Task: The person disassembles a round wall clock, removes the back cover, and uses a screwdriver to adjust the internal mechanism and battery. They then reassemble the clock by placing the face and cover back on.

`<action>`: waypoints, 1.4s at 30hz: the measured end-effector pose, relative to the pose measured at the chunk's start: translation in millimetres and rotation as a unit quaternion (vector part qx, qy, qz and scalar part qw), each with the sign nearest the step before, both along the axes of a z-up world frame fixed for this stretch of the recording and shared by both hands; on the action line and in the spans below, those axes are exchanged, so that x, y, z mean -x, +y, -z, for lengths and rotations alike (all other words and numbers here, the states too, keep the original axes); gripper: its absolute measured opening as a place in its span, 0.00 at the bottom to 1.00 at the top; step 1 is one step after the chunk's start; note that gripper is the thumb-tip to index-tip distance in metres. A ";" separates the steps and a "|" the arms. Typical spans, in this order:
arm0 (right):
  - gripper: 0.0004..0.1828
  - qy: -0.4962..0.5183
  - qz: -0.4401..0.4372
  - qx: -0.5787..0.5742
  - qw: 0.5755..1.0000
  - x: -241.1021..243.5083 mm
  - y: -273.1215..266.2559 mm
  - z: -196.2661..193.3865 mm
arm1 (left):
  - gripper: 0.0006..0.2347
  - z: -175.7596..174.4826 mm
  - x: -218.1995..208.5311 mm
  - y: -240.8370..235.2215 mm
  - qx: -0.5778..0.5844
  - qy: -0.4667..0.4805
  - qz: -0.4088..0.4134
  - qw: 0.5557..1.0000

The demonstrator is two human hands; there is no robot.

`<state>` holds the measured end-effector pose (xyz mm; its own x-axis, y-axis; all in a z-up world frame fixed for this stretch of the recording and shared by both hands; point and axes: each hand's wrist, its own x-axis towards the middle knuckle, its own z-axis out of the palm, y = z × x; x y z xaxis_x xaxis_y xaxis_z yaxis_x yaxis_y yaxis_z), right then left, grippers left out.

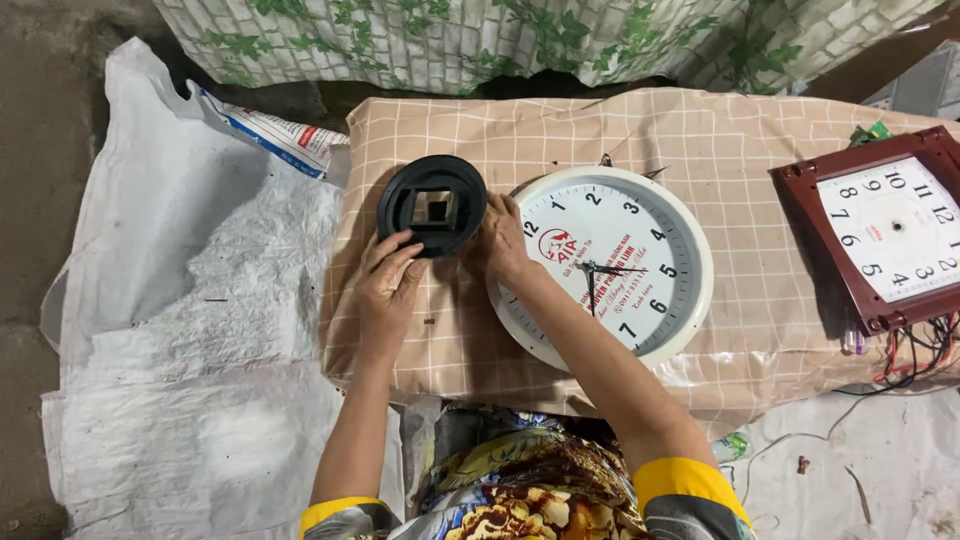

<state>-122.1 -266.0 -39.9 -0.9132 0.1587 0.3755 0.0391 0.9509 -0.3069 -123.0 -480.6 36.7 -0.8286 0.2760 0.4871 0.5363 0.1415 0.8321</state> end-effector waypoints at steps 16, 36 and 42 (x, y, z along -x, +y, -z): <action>0.28 -0.163 0.023 0.072 0.984 -120.2 16.8 -98.3 | 0.07 34.3 2.9 7.4 0.043 0.022 0.047 0.998; 0.17 0.031 0.054 0.143 0.988 -211.4 23.9 -94.4 | 0.10 42.1 27.0 9.5 0.283 0.164 -0.028 0.945; 0.18 0.052 0.045 0.138 0.988 -212.9 20.4 -98.8 | 0.09 73.2 85.3 47.0 0.291 0.205 -0.017 0.935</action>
